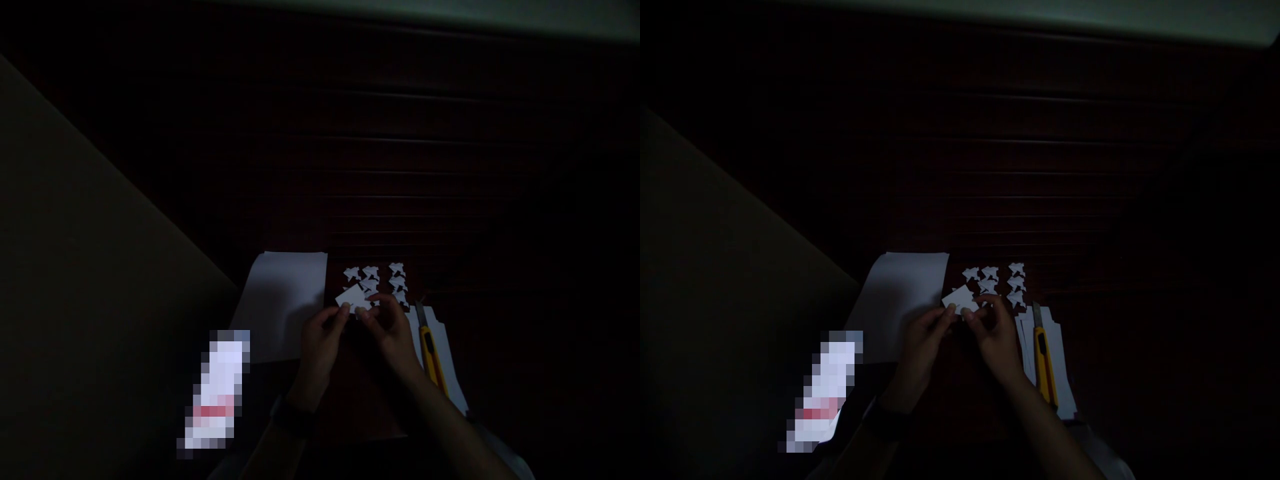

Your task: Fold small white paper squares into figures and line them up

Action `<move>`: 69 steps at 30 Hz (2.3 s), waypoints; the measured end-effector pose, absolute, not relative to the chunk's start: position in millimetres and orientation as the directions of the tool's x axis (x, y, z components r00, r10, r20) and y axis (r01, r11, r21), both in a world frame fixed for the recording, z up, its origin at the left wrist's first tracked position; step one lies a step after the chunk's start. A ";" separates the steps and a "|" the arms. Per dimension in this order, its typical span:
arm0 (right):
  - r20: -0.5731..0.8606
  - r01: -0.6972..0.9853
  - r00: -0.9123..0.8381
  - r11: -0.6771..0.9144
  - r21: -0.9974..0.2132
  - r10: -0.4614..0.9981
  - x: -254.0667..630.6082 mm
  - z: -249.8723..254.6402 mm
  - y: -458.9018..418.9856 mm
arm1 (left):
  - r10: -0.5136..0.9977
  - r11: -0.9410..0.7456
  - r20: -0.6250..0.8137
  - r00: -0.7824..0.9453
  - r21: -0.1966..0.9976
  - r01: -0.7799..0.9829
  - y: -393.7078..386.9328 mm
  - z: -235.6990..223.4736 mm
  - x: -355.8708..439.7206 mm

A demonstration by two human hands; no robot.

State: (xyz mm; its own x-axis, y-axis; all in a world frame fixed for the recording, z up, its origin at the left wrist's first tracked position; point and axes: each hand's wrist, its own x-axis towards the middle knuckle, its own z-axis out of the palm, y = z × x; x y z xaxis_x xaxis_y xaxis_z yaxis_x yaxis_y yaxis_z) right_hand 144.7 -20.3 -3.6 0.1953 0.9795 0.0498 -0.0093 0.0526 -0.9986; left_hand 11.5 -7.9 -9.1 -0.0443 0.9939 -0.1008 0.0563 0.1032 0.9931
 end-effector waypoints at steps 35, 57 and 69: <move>0.105 0.083 -0.362 0.144 -0.986 0.926 184.9 2.4 -8.4 | 0.882 0.416 -0.371 0.289 0.902 -0.114 -2.0 13.5 -12.3; 0.074 0.092 -0.288 0.105 -0.990 0.955 190.7 -4.0 -3.5 | 0.935 0.151 -0.143 0.324 0.989 0.000 -1.4 1.1 -5.6; 0.039 0.049 -0.226 0.051 -0.997 0.973 187.5 -6.3 -5.8 | 0.935 0.205 -0.181 0.306 0.978 -0.047 -0.3 3.9 -5.0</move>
State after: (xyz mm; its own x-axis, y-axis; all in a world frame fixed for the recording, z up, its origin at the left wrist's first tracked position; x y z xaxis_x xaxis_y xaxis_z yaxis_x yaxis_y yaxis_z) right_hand 187.5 -5.8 -6.3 -0.2265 0.9732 0.0392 0.0487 0.0515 -0.9975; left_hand -5.0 -0.3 3.9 0.3062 0.9346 -0.1811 -0.0469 0.2048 0.9777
